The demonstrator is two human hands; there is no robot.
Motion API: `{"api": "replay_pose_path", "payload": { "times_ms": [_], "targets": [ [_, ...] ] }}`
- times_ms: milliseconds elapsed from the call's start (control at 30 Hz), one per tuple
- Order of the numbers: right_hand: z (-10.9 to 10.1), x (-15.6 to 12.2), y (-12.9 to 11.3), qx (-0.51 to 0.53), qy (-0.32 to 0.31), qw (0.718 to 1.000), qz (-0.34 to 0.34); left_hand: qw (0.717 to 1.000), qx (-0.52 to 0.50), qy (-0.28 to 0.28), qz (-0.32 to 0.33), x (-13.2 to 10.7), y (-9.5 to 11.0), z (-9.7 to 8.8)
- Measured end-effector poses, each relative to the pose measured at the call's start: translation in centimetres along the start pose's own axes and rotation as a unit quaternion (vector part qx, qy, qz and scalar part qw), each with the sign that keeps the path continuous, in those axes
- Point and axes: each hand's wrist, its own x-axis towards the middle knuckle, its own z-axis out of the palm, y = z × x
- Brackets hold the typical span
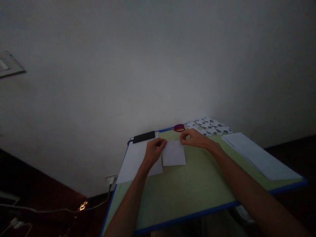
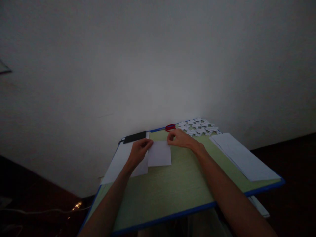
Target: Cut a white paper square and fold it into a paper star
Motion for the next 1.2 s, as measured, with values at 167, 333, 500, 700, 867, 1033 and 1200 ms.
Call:
{"api": "replay_pose_path", "payload": {
  "times_ms": [167,333,500,700,867,1033,1200],
  "targets": [
    [-1.2,-0.3,1.8,0.012,0.053,0.998,0.024,0.998,-0.036,0.042,-0.032,0.5,-0.3,-1.0],
    [0.8,0.7,0.5,0.065,0.110,0.992,0.022,0.994,-0.077,0.050,-0.055,0.5,-0.2,-0.4],
    [2.8,1.0,-1.2,0.083,0.094,0.992,0.024,0.990,-0.109,0.021,-0.083,-0.1,0.0,0.6],
    [3.7,0.8,-1.9,0.081,0.056,0.995,0.006,0.987,-0.127,-0.015,-0.098,-0.3,0.5,0.3],
    [4.7,0.5,-3.0,0.067,0.031,0.997,-0.020,0.989,-0.116,-0.025,-0.093,-0.4,0.5,0.3],
    [4.8,0.4,-3.5,0.049,0.030,0.997,-0.042,0.991,-0.100,-0.035,-0.085,-0.3,0.7,0.2],
    [4.8,0.4,-3.7,0.034,0.033,0.997,-0.055,0.993,-0.084,-0.042,-0.076,-0.3,1.2,0.0]
  ]
}}
